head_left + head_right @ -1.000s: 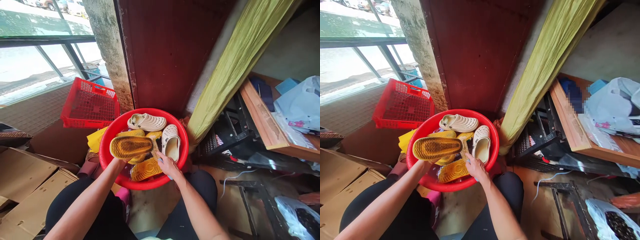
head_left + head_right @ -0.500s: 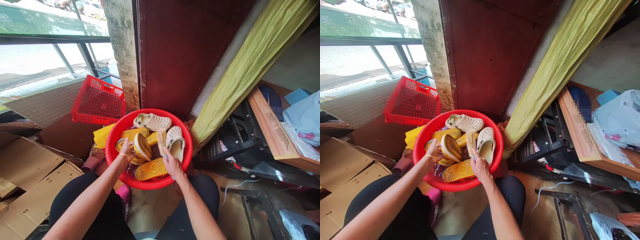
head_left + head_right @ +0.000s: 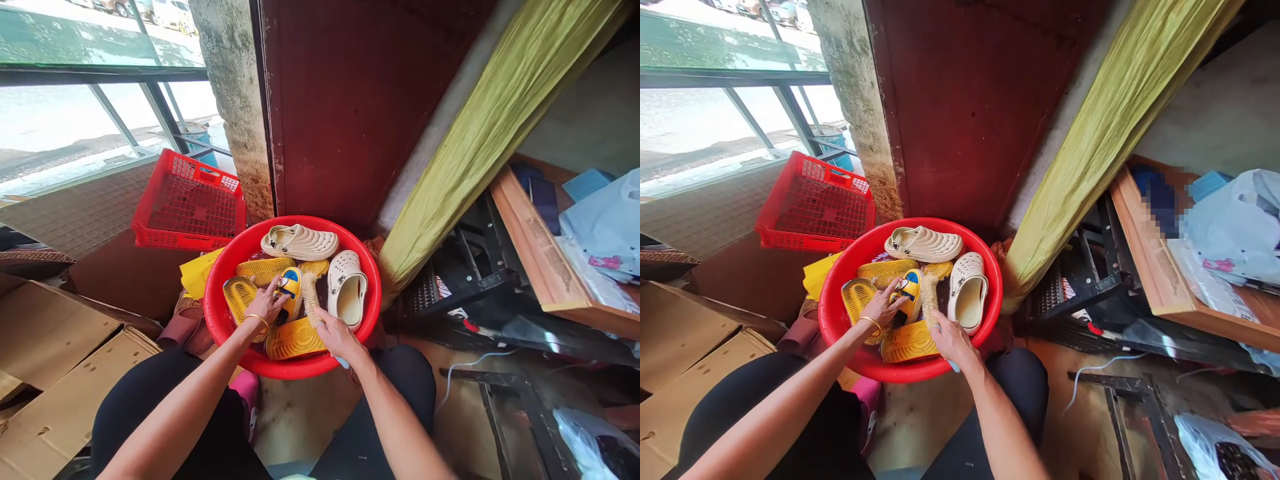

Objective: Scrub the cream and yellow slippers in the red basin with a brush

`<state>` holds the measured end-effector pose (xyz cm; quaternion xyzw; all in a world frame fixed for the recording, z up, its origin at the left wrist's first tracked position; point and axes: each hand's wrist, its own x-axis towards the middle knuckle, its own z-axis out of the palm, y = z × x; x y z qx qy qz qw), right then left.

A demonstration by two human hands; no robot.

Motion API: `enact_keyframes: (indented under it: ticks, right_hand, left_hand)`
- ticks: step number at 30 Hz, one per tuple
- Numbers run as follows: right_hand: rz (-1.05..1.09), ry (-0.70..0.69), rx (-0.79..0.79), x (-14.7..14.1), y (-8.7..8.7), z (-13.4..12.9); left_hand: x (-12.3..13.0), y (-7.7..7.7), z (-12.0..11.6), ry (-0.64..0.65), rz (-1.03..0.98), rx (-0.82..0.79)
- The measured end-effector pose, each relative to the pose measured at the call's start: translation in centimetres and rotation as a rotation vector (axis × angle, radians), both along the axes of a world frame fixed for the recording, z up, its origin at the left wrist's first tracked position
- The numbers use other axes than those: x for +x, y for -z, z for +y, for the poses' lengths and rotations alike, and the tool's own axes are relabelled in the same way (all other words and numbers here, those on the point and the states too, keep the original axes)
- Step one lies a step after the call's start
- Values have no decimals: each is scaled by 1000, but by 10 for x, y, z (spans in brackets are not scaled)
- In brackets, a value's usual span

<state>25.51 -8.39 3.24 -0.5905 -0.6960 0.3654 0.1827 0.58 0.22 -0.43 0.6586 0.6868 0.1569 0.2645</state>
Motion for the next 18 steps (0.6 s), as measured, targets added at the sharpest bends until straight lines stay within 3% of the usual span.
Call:
enact_keyframes:
  ticks: [5,10,12,18]
  right_hand:
    - [-6,-24,17,-8,1,11]
    - [-52,-60,24,-15,-4,29]
    - [-117,-17,44,-19,-2,33]
    - [-176,57,134,-16,5,27]
  left_hand:
    - [2,-7,-8,237,97,-71]
    - [10,-7,-24,328,38,-8]
    - [12,-5,-24,255,-64,32]
    - [8,-5,-6,-139,-324,143]
